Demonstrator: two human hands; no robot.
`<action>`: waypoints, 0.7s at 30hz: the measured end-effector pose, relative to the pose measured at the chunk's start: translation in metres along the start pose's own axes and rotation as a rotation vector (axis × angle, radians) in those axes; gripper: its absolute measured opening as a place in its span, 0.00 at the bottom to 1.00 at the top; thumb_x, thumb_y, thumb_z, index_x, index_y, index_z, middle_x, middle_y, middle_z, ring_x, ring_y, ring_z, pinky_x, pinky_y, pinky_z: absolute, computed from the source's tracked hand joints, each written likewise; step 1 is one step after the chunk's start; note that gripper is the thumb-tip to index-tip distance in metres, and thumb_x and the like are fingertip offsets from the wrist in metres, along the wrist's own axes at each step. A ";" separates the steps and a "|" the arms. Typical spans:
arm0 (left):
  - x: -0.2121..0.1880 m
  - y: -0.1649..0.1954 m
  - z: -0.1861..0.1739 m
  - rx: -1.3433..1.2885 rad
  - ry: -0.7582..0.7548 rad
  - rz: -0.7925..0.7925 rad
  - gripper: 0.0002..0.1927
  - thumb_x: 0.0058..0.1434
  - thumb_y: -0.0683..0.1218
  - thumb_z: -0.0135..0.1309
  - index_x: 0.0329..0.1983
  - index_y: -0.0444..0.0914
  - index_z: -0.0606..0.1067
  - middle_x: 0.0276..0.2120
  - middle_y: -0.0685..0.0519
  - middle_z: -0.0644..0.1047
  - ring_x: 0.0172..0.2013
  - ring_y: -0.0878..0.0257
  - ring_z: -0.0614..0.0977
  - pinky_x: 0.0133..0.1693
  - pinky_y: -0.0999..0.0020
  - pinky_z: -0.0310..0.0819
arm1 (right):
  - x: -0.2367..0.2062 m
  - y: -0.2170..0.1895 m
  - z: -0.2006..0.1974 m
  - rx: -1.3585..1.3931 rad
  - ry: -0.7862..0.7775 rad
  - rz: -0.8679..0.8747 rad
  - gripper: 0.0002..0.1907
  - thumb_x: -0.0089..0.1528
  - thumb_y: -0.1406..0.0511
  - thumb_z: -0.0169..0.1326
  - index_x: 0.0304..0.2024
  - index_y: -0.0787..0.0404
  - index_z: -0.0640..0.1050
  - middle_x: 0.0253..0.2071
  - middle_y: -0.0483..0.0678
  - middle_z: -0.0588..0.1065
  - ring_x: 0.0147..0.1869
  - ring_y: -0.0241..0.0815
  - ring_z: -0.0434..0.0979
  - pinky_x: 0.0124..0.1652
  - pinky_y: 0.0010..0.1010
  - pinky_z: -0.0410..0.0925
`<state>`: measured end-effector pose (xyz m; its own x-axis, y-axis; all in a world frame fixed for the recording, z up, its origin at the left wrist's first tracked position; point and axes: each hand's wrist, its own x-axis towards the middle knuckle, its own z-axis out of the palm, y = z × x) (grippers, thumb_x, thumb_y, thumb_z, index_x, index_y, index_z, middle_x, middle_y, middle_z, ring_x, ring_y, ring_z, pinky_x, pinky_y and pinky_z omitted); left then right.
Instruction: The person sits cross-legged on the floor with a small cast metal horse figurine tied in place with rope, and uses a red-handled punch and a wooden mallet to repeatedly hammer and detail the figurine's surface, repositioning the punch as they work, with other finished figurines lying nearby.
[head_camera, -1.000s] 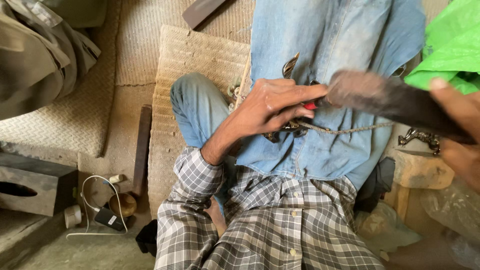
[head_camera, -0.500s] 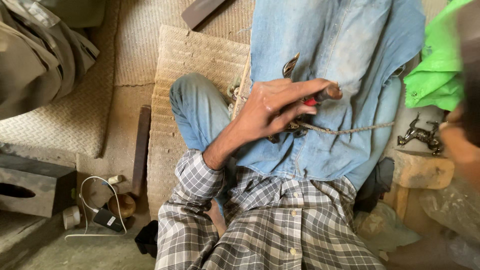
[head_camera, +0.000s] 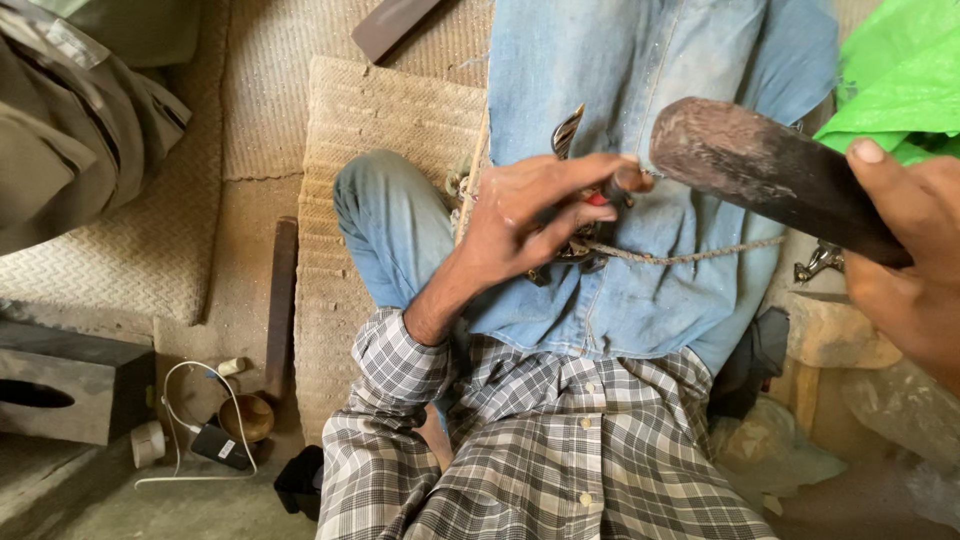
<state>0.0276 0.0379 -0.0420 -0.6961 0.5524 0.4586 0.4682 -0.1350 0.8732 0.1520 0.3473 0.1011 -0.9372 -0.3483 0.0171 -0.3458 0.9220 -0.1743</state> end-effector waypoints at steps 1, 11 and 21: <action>-0.001 -0.001 -0.001 0.045 -0.017 0.011 0.25 0.67 0.46 0.65 0.65 0.46 0.72 0.46 0.56 0.84 0.40 0.67 0.85 0.39 0.71 0.80 | -0.002 0.002 0.001 -0.015 0.001 -0.020 0.46 0.54 0.82 0.58 0.75 0.67 0.59 0.43 0.63 0.70 0.39 0.54 0.69 0.40 0.43 0.65; 0.003 0.004 -0.009 0.035 -0.053 -0.027 0.28 0.66 0.45 0.66 0.68 0.47 0.71 0.43 0.57 0.84 0.36 0.67 0.84 0.39 0.71 0.78 | -0.034 0.043 0.024 0.229 -0.082 0.178 0.30 0.61 0.77 0.55 0.66 0.71 0.67 0.35 0.56 0.71 0.32 0.46 0.68 0.34 0.36 0.64; 0.007 0.002 -0.009 0.115 -0.094 0.003 0.28 0.65 0.47 0.66 0.68 0.48 0.71 0.48 0.56 0.84 0.38 0.65 0.85 0.42 0.69 0.79 | -0.036 0.055 0.029 0.191 -0.060 0.047 0.36 0.60 0.75 0.55 0.72 0.70 0.64 0.33 0.52 0.69 0.29 0.42 0.65 0.31 0.34 0.61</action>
<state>0.0191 0.0343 -0.0359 -0.6429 0.6273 0.4395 0.5338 -0.0445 0.8445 0.1678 0.4060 0.0622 -0.9459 -0.3201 -0.0529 -0.2813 0.8906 -0.3574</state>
